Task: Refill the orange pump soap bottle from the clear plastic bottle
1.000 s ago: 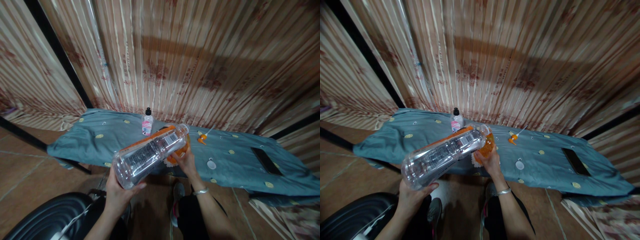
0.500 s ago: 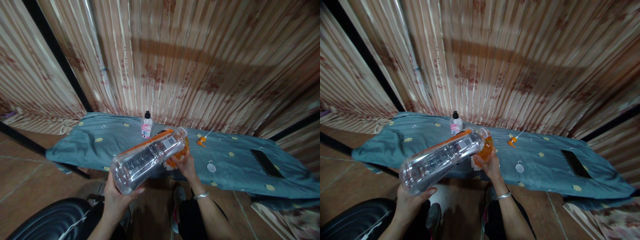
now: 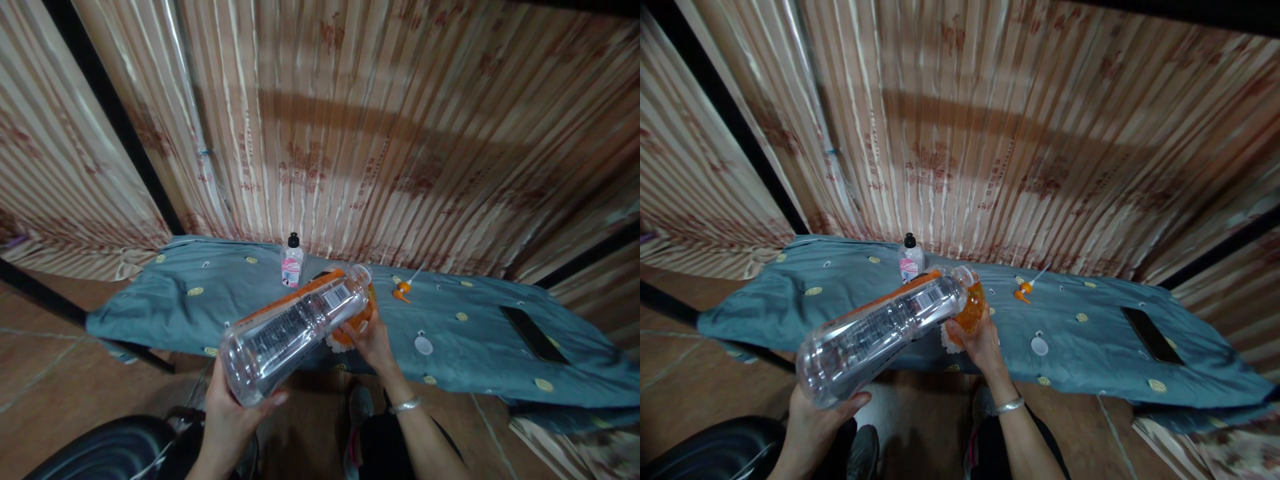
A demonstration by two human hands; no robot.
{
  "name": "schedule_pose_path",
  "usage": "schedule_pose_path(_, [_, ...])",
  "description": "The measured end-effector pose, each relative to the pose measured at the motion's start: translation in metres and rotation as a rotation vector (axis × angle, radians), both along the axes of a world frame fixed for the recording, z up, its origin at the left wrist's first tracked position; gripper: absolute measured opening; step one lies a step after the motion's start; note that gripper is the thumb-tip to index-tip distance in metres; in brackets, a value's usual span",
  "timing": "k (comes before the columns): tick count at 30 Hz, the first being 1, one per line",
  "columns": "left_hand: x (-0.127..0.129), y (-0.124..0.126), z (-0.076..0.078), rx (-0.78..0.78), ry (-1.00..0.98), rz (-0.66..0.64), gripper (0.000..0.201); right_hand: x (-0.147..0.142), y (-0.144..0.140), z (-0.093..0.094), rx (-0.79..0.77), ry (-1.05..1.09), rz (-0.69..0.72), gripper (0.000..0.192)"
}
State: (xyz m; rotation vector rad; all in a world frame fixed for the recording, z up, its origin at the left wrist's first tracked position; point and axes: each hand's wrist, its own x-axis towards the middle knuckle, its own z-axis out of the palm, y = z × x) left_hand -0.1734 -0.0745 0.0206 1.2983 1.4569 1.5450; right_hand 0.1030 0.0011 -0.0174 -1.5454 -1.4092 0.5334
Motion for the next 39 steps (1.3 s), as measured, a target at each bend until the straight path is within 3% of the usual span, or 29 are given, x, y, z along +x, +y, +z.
schedule_pose_path(3, [0.008, -0.002, 0.005, -0.004, -0.029, 0.019, 0.078, 0.0, 0.0, -0.001, 0.008, 0.005, 0.022, 0.066])
schedule_pose_path(8, [0.026, -0.009, 0.015, 0.009, -0.128, 0.123, 0.089, 0.001, 0.001, -0.004, 0.022, 0.014, 0.026, 0.061])
schedule_pose_path(23, [0.03, -0.012, 0.019, 0.003, -0.03, 0.114, 0.058, 0.0, 0.001, -0.003, 0.022, -0.006, 0.0, 0.06])
schedule_pose_path(27, [0.029, -0.012, 0.017, 0.017, -0.027, 0.11, 0.065, 0.0, 0.001, -0.004, 0.014, -0.001, 0.007, 0.058])
schedule_pose_path(34, [0.03, -0.012, 0.02, 0.011, -0.071, 0.106, 0.1, 0.0, 0.001, -0.004, 0.008, 0.008, -0.006, 0.063])
schedule_pose_path(39, [0.021, -0.009, 0.012, 0.027, -0.109, 0.042, 0.091, 0.001, 0.0, -0.003, 0.017, 0.004, 0.024, 0.061])
